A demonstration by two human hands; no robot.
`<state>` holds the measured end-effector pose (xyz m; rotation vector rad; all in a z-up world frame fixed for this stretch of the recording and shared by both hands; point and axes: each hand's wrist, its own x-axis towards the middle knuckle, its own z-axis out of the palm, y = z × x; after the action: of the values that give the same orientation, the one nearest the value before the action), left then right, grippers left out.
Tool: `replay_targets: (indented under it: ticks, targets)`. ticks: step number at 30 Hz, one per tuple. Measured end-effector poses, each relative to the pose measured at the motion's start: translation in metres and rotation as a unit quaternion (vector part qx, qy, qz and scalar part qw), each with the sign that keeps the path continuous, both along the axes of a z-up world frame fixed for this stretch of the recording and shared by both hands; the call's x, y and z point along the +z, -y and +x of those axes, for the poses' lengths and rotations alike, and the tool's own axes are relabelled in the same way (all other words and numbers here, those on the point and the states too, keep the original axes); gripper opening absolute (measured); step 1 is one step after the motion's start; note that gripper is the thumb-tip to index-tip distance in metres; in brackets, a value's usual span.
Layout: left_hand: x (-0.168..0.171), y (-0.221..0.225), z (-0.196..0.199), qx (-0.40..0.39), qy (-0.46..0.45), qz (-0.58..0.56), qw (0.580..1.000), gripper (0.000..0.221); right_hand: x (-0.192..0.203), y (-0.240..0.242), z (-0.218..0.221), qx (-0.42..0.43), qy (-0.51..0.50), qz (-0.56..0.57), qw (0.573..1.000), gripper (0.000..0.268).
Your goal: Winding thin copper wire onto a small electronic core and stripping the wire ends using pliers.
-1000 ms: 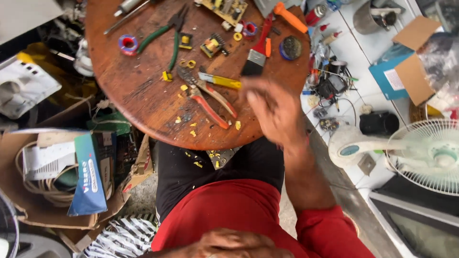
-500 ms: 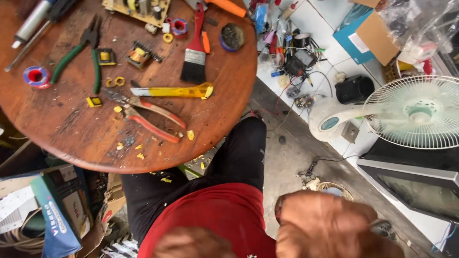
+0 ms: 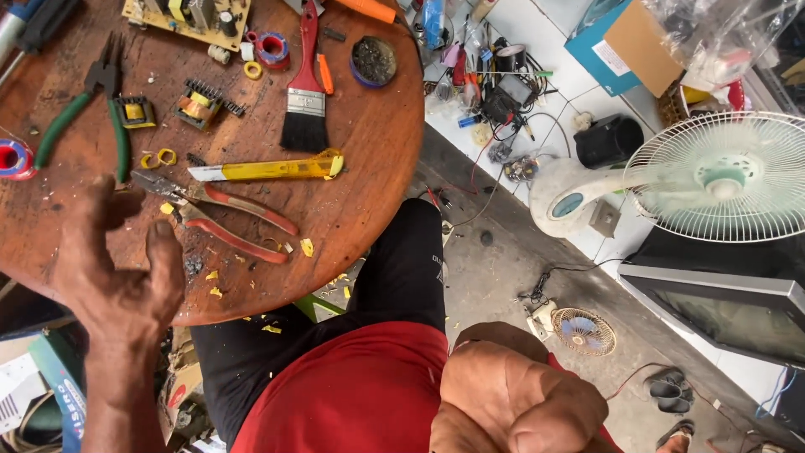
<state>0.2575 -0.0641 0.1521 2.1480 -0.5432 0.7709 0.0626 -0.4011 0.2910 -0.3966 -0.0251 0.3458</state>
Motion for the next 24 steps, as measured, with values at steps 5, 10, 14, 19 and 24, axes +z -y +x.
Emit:
replay_targets:
  ticks: [5,10,14,19,24]
  targets:
    - [0.012,0.014,0.027,0.031,-0.067,0.060,0.995,0.048,-0.063,-0.007,0.034,-0.099,0.082,-0.132,0.983,0.012]
    - [0.010,0.024,0.023,0.029,-0.087,0.052,0.994,0.044,-0.139,0.010,0.072,-0.179,0.159,-0.258,0.936,0.011]
    - [0.001,0.012,0.014,0.066,-0.120,0.037,0.990,0.051,-0.006,-0.035,0.035,-0.236,0.227,-0.348,0.878,0.012]
    - [0.002,0.003,0.012,0.098,-0.139,0.027,0.985,0.048,0.014,-0.057,0.052,-0.309,0.320,-0.440,0.780,0.016]
    - [-0.002,-0.005,0.010,0.097,-0.151,-0.001,0.984,0.048,0.018,-0.076,0.073,-0.366,0.387,-0.527,0.663,0.021]
